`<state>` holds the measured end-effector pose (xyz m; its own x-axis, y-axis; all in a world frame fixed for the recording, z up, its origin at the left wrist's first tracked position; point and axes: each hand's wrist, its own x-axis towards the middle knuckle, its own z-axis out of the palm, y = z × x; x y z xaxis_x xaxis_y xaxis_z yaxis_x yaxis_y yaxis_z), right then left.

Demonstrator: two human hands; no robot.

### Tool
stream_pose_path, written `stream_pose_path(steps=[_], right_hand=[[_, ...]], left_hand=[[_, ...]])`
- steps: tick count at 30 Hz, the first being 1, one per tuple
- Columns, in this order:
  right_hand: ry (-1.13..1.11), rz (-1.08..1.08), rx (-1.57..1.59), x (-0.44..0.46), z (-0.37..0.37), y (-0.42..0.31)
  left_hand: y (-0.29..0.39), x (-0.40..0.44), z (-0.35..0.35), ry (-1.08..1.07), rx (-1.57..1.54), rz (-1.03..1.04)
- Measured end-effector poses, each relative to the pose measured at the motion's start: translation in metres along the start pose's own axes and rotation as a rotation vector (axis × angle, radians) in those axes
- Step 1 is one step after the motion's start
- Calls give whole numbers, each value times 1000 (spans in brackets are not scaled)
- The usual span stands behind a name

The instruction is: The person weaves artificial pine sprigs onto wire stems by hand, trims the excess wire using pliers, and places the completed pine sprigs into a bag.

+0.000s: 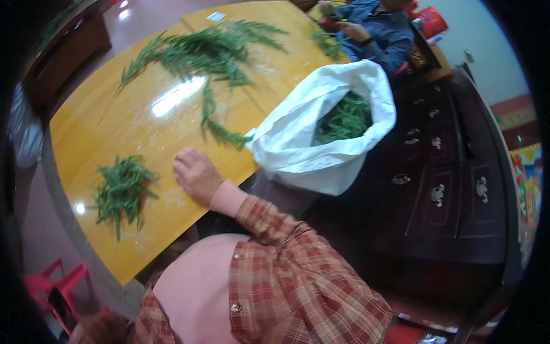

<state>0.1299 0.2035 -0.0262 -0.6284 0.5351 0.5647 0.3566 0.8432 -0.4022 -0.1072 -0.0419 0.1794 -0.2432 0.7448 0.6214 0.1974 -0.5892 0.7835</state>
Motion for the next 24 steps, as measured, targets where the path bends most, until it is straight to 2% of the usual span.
stream_pose_path(steps=[5,11,24], right_hand=[[-33,22,12,2,-6,-5],[-32,21,4,2,-5,-5],[-6,16,-20,0,-1,-4]], left_hand=[[-55,-30,34,-14,126,-196],[-88,-47,62,-44,168,-308],[-110,-61,83,-62,211,-382]])
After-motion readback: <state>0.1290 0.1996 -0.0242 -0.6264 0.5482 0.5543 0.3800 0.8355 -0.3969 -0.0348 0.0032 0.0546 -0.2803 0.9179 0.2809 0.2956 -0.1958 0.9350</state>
